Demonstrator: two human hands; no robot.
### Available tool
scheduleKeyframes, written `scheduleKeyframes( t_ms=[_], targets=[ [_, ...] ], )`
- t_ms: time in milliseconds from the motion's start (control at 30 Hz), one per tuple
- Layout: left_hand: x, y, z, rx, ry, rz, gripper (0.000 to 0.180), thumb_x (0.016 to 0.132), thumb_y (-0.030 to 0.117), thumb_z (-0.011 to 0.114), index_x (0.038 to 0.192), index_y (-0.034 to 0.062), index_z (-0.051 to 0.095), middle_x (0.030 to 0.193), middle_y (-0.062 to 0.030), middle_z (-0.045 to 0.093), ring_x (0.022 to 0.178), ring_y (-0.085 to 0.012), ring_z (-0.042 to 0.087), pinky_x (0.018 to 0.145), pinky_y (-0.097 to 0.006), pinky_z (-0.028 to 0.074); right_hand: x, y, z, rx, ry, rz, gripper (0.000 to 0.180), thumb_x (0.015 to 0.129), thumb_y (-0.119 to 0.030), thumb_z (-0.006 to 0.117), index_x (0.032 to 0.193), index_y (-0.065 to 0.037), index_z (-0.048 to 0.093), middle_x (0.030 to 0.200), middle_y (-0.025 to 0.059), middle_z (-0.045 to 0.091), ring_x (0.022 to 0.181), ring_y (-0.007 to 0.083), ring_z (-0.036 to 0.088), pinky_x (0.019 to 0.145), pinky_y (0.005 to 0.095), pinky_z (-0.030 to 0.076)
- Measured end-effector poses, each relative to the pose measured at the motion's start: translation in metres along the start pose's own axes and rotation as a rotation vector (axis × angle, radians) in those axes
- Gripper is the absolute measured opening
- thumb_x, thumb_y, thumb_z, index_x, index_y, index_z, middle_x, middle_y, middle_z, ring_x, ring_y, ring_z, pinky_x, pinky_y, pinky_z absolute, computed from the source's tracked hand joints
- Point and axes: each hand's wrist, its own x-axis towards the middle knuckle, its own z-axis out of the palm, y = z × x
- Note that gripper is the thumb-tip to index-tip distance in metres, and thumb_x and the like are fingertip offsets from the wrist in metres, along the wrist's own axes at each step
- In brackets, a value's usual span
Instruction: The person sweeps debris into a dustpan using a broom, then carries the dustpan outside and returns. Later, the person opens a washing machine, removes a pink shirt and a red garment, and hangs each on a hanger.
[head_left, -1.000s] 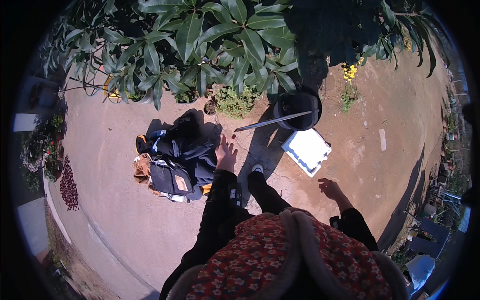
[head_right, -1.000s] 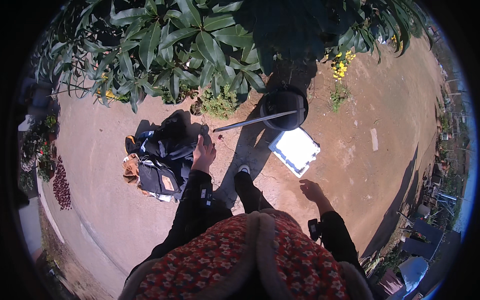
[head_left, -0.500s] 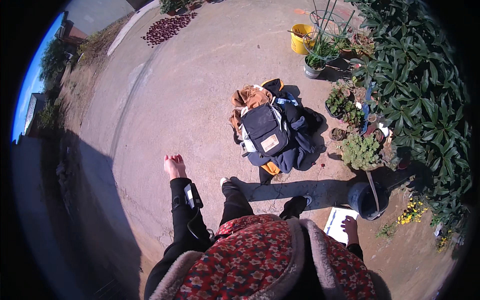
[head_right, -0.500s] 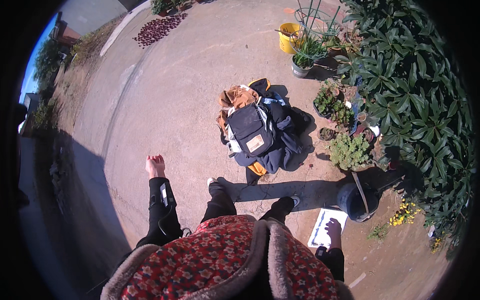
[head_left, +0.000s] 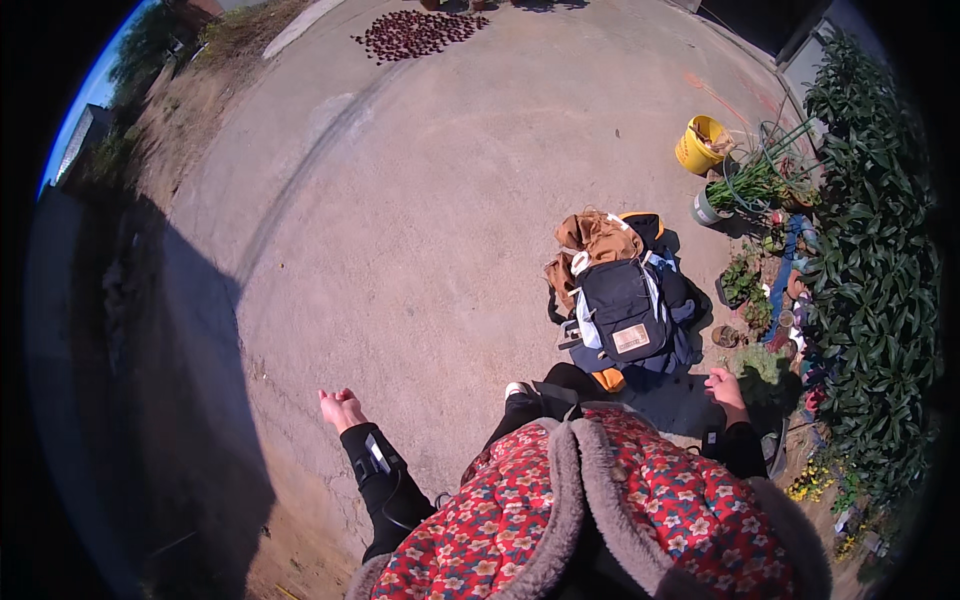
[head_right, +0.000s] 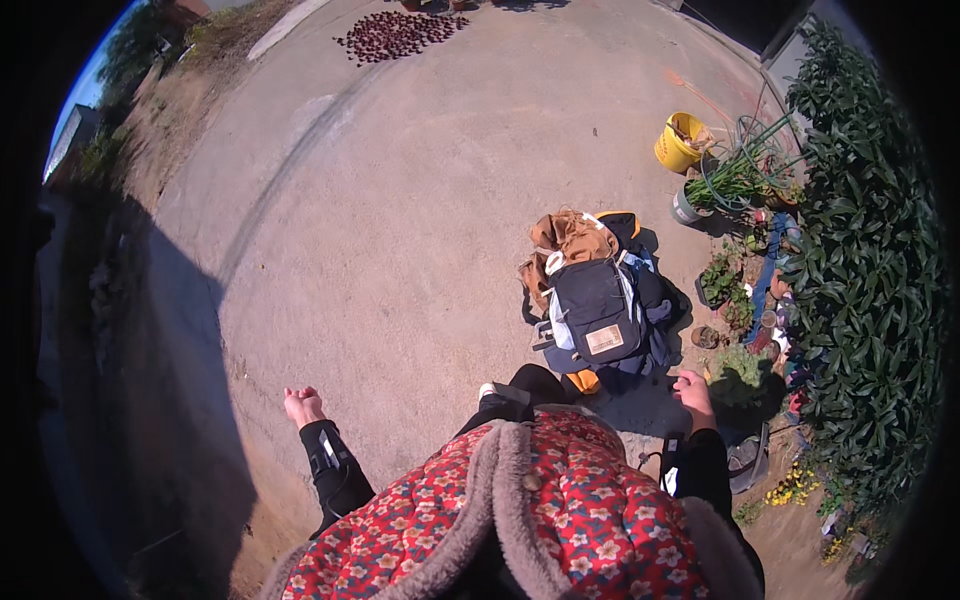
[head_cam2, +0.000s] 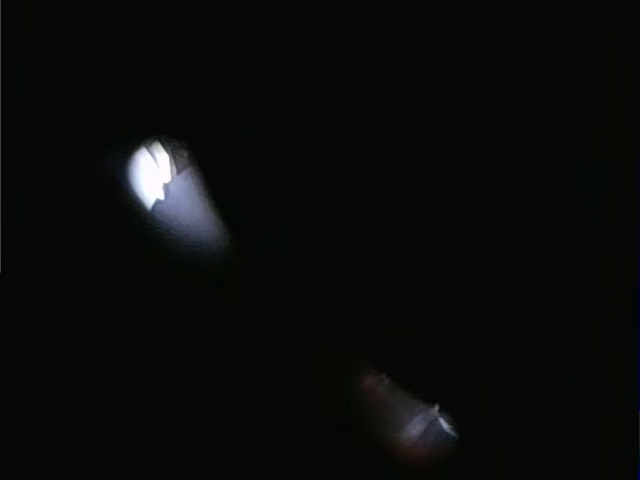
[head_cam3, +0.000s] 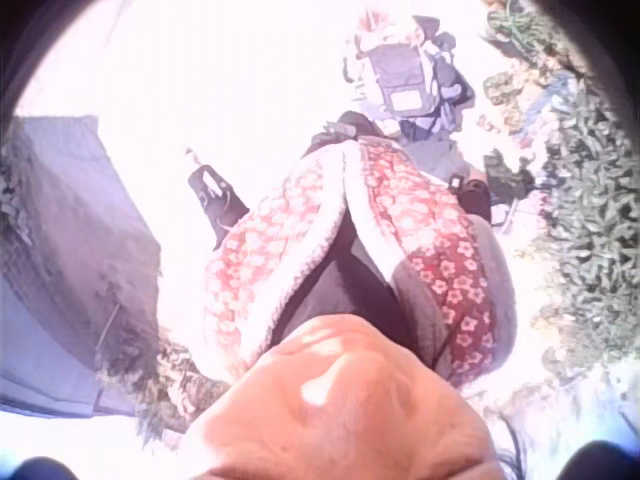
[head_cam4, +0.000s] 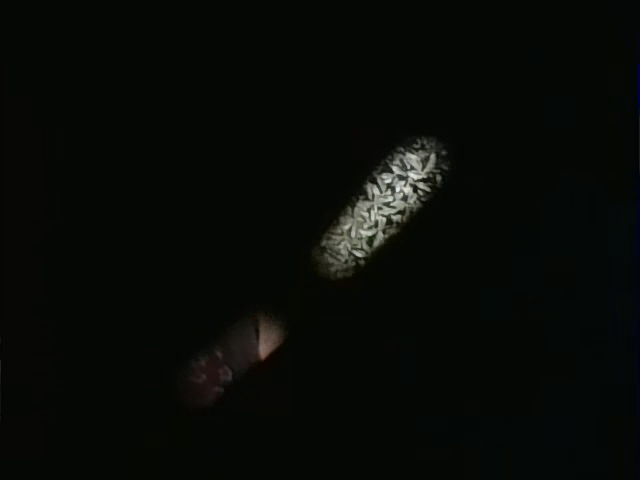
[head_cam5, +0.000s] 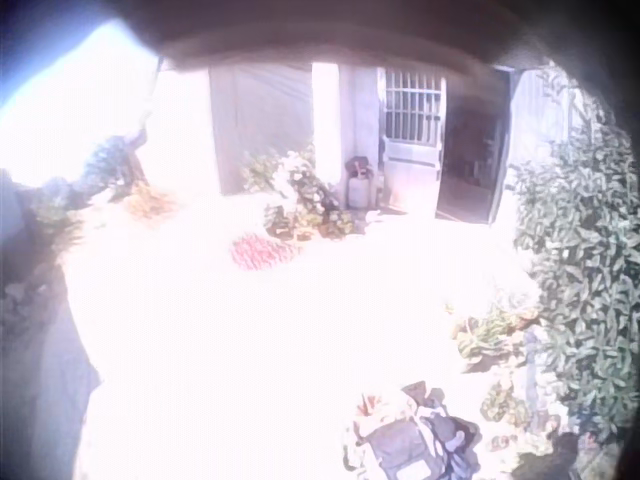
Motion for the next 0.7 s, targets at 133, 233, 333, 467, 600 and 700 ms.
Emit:
scheduleKeyframes(
  t_ms=[133, 233, 333, 467, 600, 700],
  targets=[
    [0.025, -0.019, 0.011, -0.011, 0.139, -0.098, 0.011, 0.097, 0.025, 0.045, 0.104, 0.0262, 0.054, 0.070, 0.0033, 0.038, 0.051, -0.0123, 0.036, 0.046, -0.026, 0.042, 0.039, -0.049, 0.040, 0.020, -0.021, -0.022, 0.034, 0.090, -0.002, 0.049, 0.123, -0.001, 0.056, 0.091, 0.0112, 0.066, 0.070, 0.0174, 0.063, 0.063, 0.0277, 0.051],
    [0.039, -0.035, 0.055, -0.053, 0.145, -0.109, 0.011, 0.098, 0.026, 0.044, 0.104, 0.0238, 0.053, 0.069, 0.0033, 0.038, 0.050, -0.0121, 0.036, 0.045, -0.025, 0.041, 0.070, -0.065, 0.073, -0.085, -0.006, -0.120, 0.029, 0.084, 0.002, 0.046, 0.107, -0.001, 0.065, 0.083, 0.0121, 0.067, 0.065, 0.0178, 0.062, 0.060, 0.0296, 0.051],
    [0.054, -0.050, 0.134, -0.045, 0.133, -0.033, 0.024, 0.096, 0.019, 0.041, 0.117, 0.0253, 0.050, 0.069, 0.0024, 0.039, 0.049, -0.0120, 0.036, 0.043, -0.025, 0.041, 0.102, -0.092, 0.087, -0.131, 0.043, -0.239, 0.022, 0.072, 0.005, 0.045, 0.068, 0.000, 0.066, 0.061, 0.0130, 0.063, 0.057, 0.0201, 0.063, 0.053, 0.0313, 0.050],
    [0.050, -0.083, 0.272, -0.027, 0.110, -0.011, 0.041, 0.094, 0.014, 0.035, 0.131, 0.0267, 0.047, 0.072, 0.0010, 0.040, 0.050, -0.0119, 0.036, 0.044, -0.025, 0.040, 0.174, -0.171, 0.092, -0.217, 0.126, -0.059, 0.023, 0.068, 0.006, 0.045, 0.054, -0.001, 0.063, 0.051, 0.0140, 0.059, 0.048, 0.0229, 0.062, 0.048, 0.0334, 0.050],
    [0.019, -0.113, 0.428, -0.051, 0.093, 0.048, 0.015, 0.096, 0.020, 0.040, 0.105, 0.0224, 0.051, 0.065, 0.0023, 0.038, 0.046, -0.0126, 0.035, 0.043, -0.026, 0.040, 0.276, -0.292, 0.107, -0.530, 0.157, -0.325, 0.017, 0.069, -0.001, 0.053, 0.060, -0.005, 0.067, 0.062, 0.0189, 0.062, 0.067, 0.0338, 0.066, 0.061, 0.0396, 0.052],
    [-0.002, -0.133, 0.515, -0.090, 0.024, 0.085, 0.011, 0.096, 0.021, 0.043, 0.101, 0.0237, 0.053, 0.064, 0.0027, 0.040, 0.048, -0.0127, 0.037, 0.044, -0.027, 0.042, 0.342, -0.410, 0.102, -0.368, 0.173, -0.465, 0.012, 0.068, -0.007, 0.054, 0.064, -0.007, 0.065, 0.070, 0.0185, 0.064, 0.069, 0.0346, 0.065, 0.063, 0.0414, 0.050]
  ],
)
